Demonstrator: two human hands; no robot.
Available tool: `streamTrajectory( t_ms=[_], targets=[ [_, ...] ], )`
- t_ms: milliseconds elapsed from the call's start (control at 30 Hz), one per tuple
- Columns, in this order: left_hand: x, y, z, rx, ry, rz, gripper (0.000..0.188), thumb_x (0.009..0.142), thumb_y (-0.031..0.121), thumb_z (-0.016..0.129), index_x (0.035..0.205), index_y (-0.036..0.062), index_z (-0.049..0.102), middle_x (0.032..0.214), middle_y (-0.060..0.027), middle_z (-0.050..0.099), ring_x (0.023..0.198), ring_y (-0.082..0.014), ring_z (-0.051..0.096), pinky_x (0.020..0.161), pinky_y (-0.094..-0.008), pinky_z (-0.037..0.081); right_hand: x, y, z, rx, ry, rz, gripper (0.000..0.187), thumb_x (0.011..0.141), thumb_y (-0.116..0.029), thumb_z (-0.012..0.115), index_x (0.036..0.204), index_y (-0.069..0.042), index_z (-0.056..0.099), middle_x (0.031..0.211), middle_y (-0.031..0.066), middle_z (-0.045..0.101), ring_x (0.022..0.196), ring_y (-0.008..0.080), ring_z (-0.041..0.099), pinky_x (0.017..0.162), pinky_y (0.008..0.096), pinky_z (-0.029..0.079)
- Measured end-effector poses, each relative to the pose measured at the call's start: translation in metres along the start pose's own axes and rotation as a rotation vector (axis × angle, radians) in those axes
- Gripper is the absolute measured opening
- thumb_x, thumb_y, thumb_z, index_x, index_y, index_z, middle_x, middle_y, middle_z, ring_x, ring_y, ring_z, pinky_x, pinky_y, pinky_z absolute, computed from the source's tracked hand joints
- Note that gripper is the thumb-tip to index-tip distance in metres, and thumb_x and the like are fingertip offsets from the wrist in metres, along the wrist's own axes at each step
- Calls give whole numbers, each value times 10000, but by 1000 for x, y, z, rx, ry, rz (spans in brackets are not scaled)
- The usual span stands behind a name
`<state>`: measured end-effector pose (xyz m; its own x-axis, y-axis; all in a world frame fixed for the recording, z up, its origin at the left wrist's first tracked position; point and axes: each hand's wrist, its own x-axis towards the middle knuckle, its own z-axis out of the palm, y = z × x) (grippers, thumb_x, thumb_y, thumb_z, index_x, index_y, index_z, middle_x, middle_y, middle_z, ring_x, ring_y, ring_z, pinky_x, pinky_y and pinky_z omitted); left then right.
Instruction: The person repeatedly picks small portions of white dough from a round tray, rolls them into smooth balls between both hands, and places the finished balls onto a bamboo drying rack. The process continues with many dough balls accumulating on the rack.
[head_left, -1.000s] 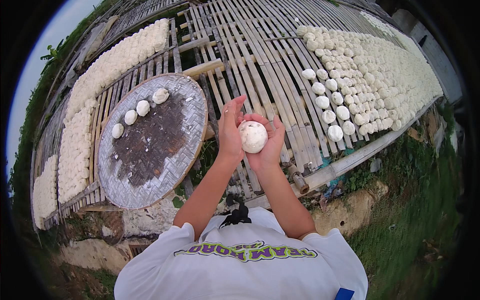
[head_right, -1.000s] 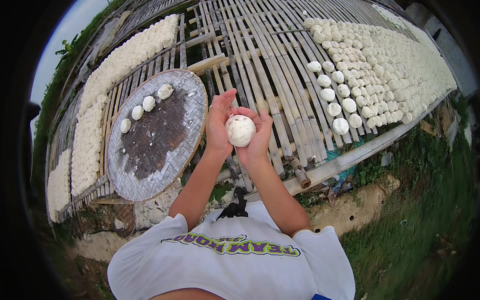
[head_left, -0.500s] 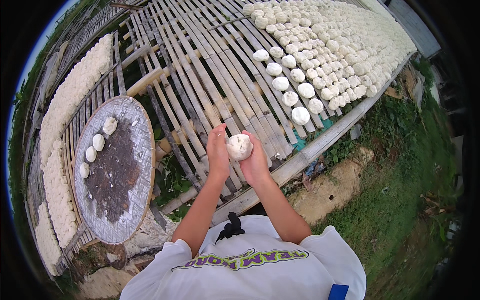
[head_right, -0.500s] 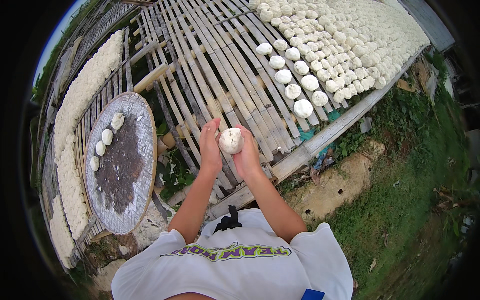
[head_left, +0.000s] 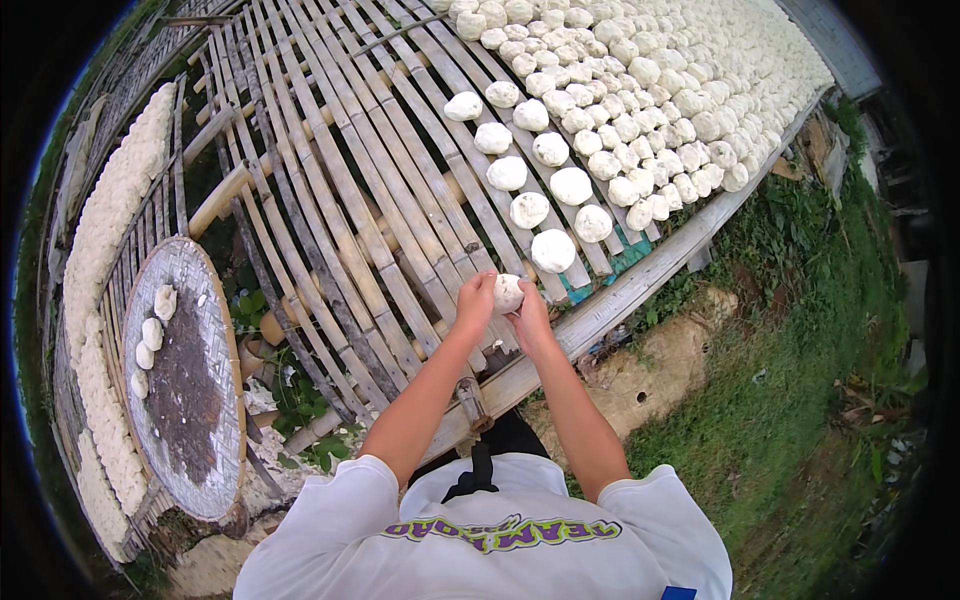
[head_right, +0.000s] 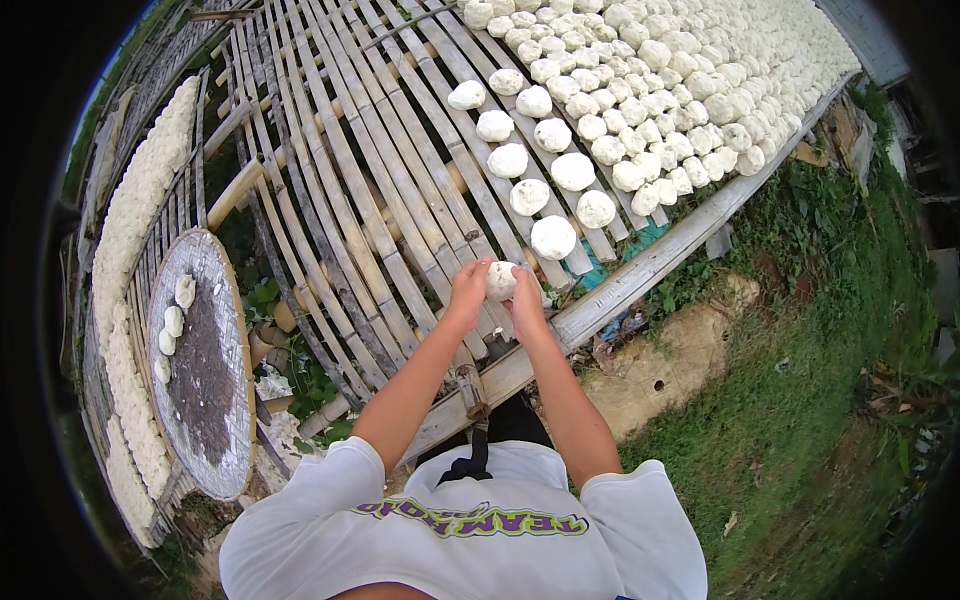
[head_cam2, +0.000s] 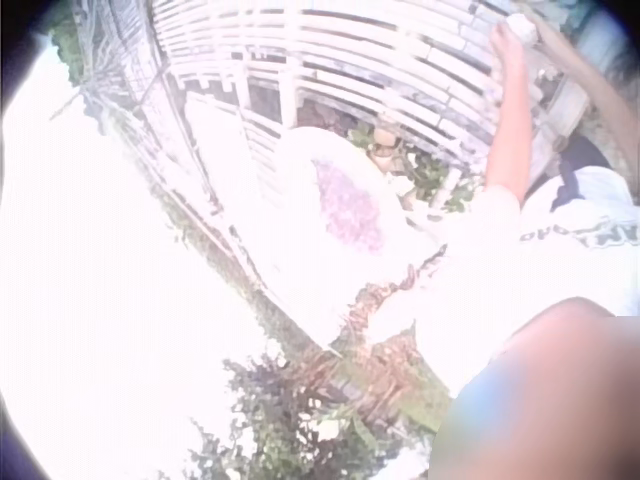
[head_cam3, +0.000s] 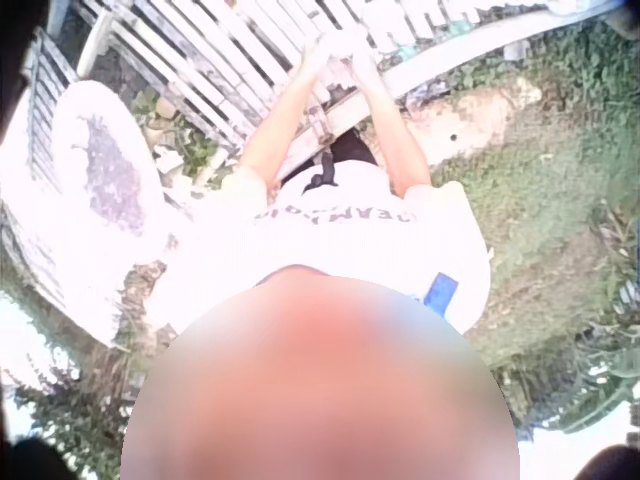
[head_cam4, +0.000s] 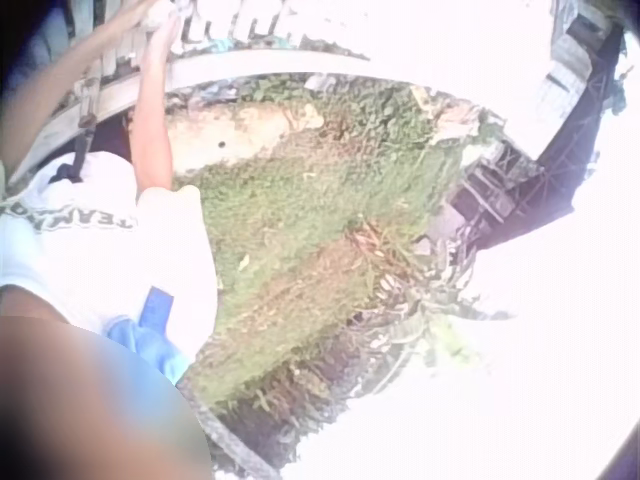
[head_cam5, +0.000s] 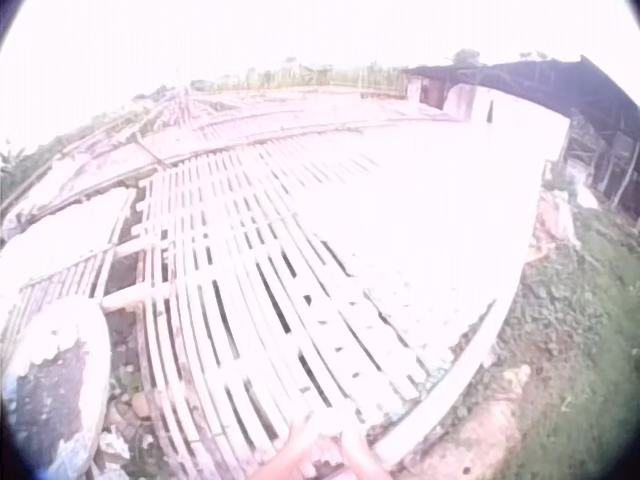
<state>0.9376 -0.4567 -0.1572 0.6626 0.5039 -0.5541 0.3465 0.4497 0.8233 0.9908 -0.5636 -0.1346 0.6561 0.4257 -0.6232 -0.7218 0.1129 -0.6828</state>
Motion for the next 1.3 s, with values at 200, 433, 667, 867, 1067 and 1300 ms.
streamTrajectory(
  t_ms=[200,433,667,867,1067,1300],
  targets=[
    [14,10,11,37,65,119,433,1058,357,558,1354,48,623,1237,-75,671,1182,-188,601,991,-331,471,15,-14,-8,-444,95,-229,601,1031,-309,506,1501,52,406,1461,203,504,1301,323,536,1084,439,432],
    [-71,8,-66,121,32,-67,407,1041,318,600,1342,43,592,1286,-96,665,1222,-202,619,1014,-353,473,-23,20,-8,-1460,30,-970,698,951,-257,586,1521,83,372,1625,304,281,1503,463,288,1188,576,283],
    [-205,81,-220,-206,176,42,265,1067,274,569,1220,63,617,1224,-50,672,1142,-169,661,944,-340,508,-26,39,17,-1675,21,-894,700,991,-260,584,1579,20,328,1688,262,171,1565,435,161,1212,646,170],
    [-247,152,-457,65,686,565,209,1014,212,639,1138,44,632,1107,-53,703,996,-169,687,868,-338,531,-92,71,57,-1401,-104,-618,624,1019,-252,567,1551,15,379,1670,261,207,1553,424,196,1232,518,221],
    [-164,208,-633,1048,987,722,535,832,340,806,1252,73,611,1254,-146,614,1193,-320,597,994,-458,499,-144,113,99,-1327,-82,-534,503,1008,-205,604,1434,36,486,1546,242,382,1449,406,369,1181,484,308],
    [-67,221,-686,1259,796,481,613,781,448,820,1297,165,647,1280,-143,596,1247,-368,551,1049,-493,469,-176,150,104,-1214,63,-476,483,1008,-185,622,1428,20,501,1361,191,520,1262,326,535,1061,449,429]
  ],
)
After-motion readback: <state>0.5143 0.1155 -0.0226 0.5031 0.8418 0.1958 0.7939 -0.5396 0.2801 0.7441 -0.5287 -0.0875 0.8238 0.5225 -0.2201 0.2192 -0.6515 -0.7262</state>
